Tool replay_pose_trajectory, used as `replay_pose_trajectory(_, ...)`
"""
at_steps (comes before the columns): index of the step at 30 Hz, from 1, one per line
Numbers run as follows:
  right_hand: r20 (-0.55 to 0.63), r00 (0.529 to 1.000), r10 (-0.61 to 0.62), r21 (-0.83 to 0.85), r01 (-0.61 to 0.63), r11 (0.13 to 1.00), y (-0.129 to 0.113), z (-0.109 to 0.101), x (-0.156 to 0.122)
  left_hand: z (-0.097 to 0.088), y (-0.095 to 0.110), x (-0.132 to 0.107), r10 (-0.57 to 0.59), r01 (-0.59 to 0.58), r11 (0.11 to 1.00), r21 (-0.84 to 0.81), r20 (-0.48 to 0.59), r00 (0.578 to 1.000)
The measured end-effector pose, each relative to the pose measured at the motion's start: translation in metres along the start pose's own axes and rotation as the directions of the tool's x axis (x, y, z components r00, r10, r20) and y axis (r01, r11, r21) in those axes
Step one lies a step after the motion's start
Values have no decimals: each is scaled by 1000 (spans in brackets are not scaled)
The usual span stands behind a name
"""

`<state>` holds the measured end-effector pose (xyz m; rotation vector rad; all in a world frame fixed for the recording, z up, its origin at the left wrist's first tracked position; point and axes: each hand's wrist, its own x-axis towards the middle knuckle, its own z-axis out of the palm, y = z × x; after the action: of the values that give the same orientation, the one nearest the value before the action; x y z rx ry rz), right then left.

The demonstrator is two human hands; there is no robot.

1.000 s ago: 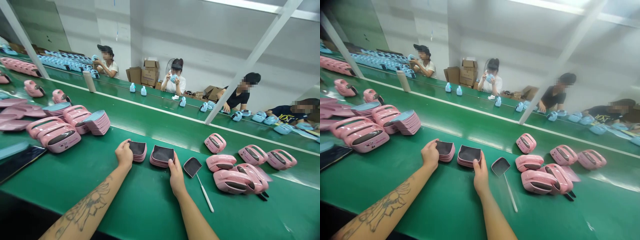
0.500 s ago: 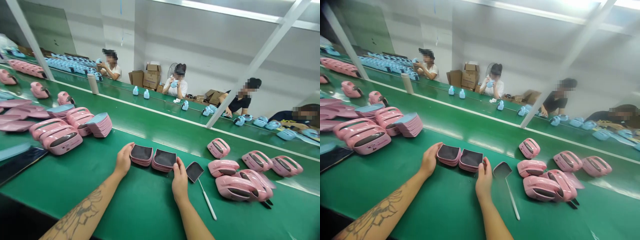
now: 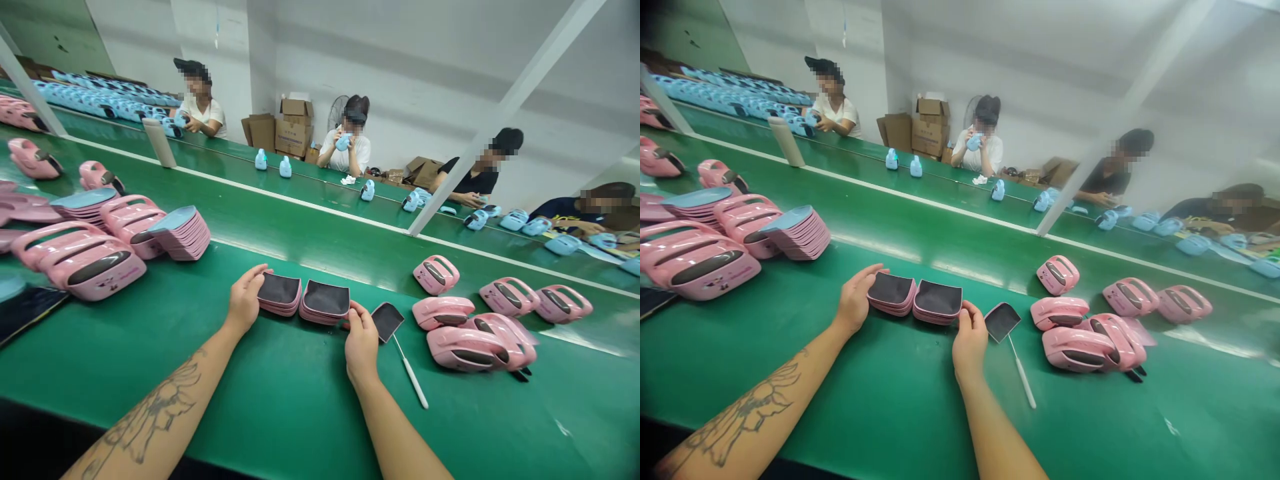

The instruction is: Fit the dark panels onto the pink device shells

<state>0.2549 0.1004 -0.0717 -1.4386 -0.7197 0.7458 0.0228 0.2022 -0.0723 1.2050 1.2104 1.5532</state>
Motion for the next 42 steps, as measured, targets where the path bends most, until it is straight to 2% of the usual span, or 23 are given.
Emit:
replay_pose_trajectory(4, -12, 1000, 13, 1, -13, 1000, 0, 1, 0, 2, 5, -2, 66, -70, 996, 53, 76, 995)
replay_pose_trajectory(8, -9, 1000, 6, -7, -6, 1000, 0, 3, -1, 4, 5, -1, 72, -81, 993, 89, 94, 993)
replay_pose_trajectory(18, -31, 999, 8, -9, -8, 1000, -4, 5, -3, 7, 3, 0, 29, -35, 997, 72, 73, 997)
replay_pose_trajectory(28, -23, 999, 36, -11, -36, 999, -1, -2, -1, 5, 7, 1, -78, 79, 996, -31, 26, 997)
replay_pose_trajectory(42, -3, 1000, 11, 1, -11, 1000, 2, -4, 0, 8, 9, 0, -104, 103, 994, 20, 62, 993)
